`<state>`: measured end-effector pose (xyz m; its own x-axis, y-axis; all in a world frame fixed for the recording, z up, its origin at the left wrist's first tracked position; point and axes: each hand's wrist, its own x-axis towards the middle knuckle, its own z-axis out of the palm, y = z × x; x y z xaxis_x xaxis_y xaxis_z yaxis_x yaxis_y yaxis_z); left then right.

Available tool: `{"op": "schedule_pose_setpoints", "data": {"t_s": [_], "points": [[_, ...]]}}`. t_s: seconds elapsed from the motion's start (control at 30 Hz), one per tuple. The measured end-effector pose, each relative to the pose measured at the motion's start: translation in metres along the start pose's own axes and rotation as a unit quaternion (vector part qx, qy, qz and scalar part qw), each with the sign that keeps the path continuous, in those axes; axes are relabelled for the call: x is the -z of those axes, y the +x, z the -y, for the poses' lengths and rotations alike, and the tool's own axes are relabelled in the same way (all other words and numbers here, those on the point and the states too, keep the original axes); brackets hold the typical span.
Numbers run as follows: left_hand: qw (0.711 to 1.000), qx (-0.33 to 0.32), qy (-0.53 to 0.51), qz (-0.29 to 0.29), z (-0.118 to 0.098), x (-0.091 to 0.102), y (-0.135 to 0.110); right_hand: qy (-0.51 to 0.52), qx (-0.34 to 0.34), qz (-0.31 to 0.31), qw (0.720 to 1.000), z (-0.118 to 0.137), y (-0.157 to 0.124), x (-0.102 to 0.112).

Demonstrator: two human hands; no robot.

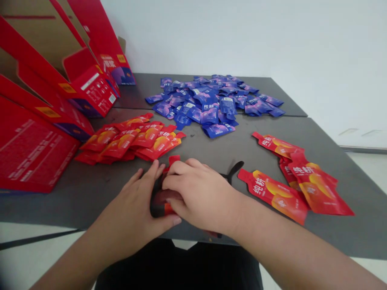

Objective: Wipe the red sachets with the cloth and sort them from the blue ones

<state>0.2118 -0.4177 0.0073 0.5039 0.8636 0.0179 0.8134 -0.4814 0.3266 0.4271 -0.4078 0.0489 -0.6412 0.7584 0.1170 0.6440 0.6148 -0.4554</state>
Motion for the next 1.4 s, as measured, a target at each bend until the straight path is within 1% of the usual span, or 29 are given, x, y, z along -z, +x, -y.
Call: {"op": "schedule_pose_setpoints", "data": {"t_s": [0.1, 0.17, 0.33, 0.37, 0.43, 0.47, 0.53, 0.57, 0.6, 0.63, 0.67, 0.77, 0.8, 0.83, 0.87, 0.9, 1.03, 1.13, 1.2, 1.27, 1.33, 1.4], "points": [[1.000, -0.023, 0.010, -0.019, 0.001, -0.001, -0.001, -0.023, -0.005, -0.020, 1.000, -0.005, 0.005, -0.001], [0.999, -0.037, 0.009, -0.022, 0.001, -0.002, 0.000, -0.035, -0.006, -0.029, 0.999, -0.009, 0.007, -0.002], [0.998, -0.049, -0.014, -0.022, -0.002, -0.001, 0.010, -0.049, -0.045, -0.057, 0.996, -0.018, 0.012, -0.004], [0.998, -0.049, -0.019, -0.027, -0.002, 0.000, 0.012, -0.045, -0.046, -0.059, 0.996, -0.021, 0.012, -0.004], [0.998, -0.046, -0.029, -0.034, -0.004, 0.001, 0.017, -0.019, -0.026, -0.076, 0.997, -0.026, 0.010, -0.001], [0.998, -0.045, -0.035, -0.036, -0.005, 0.002, 0.019, 0.002, -0.011, -0.103, 0.995, -0.029, 0.008, 0.002], [0.997, -0.040, -0.050, -0.041, -0.006, 0.004, 0.020, 0.051, 0.004, -0.182, 0.982, -0.036, 0.000, 0.010], [0.997, -0.036, -0.058, -0.042, -0.006, 0.005, 0.019, 0.078, 0.002, -0.220, 0.972, -0.038, -0.004, 0.016], [0.996, -0.031, -0.066, -0.043, -0.006, 0.005, 0.018, 0.106, -0.005, -0.238, 0.965, -0.040, -0.008, 0.022], [0.996, -0.028, -0.072, -0.042, -0.006, 0.005, 0.018, 0.133, -0.012, -0.233, 0.963, -0.041, -0.012, 0.027], [0.996, -0.026, -0.076, -0.039, -0.006, 0.006, 0.017, 0.163, -0.011, -0.203, 0.965, -0.041, -0.015, 0.032], [0.996, -0.037, -0.075, -0.014, -0.003, 0.006, 0.016, 0.242, 0.030, -0.042, 0.969, -0.033, -0.016, 0.032], [0.996, -0.043, -0.073, -0.006, -0.003, 0.006, 0.016, 0.253, 0.045, 0.004, 0.966, -0.030, -0.014, 0.029], [0.996, -0.048, -0.069, 0.002, -0.002, 0.006, 0.016, 0.252, 0.055, 0.036, 0.965, -0.027, -0.011, 0.025], [0.997, -0.051, -0.064, 0.006, -0.001, 0.005, 0.016, 0.239, 0.060, 0.056, 0.968, -0.024, -0.009, 0.020], [0.997, -0.054, -0.059, 0.007, 0.000, 0.005, 0.016, 0.216, 0.059, 0.064, 0.973, -0.021, -0.006, 0.016], [0.997, -0.052, -0.055, 0.000, 0.001, 0.003, 0.017, 0.106, 0.037, 0.035, 0.993, -0.022, 0.001, 0.009], [0.997, -0.047, -0.053, -0.007, 0.001, 0.001, 0.017, 0.008, -0.003, -0.015, 1.000, -0.034, 0.006, 0.008], [0.998, -0.046, -0.045, -0.014, 0.002, 0.000, 0.017, -0.062, -0.048, -0.049, 0.996, -0.043, 0.010, 0.006], [0.998, -0.049, -0.041, -0.020, 0.003, -0.001, 0.016, -0.107, -0.077, -0.078, 0.988, -0.052, 0.014, 0.004], [0.997, -0.051, -0.042, -0.026, 0.003, -0.002, 0.015, -0.104, -0.086, -0.118, 0.984, -0.057, 0.015, 0.005], [0.997, -0.051, -0.047, -0.029, 0.002, -0.002, 0.015, -0.076, -0.093, -0.171, 0.978, -0.056, 0.012, 0.010]]}}
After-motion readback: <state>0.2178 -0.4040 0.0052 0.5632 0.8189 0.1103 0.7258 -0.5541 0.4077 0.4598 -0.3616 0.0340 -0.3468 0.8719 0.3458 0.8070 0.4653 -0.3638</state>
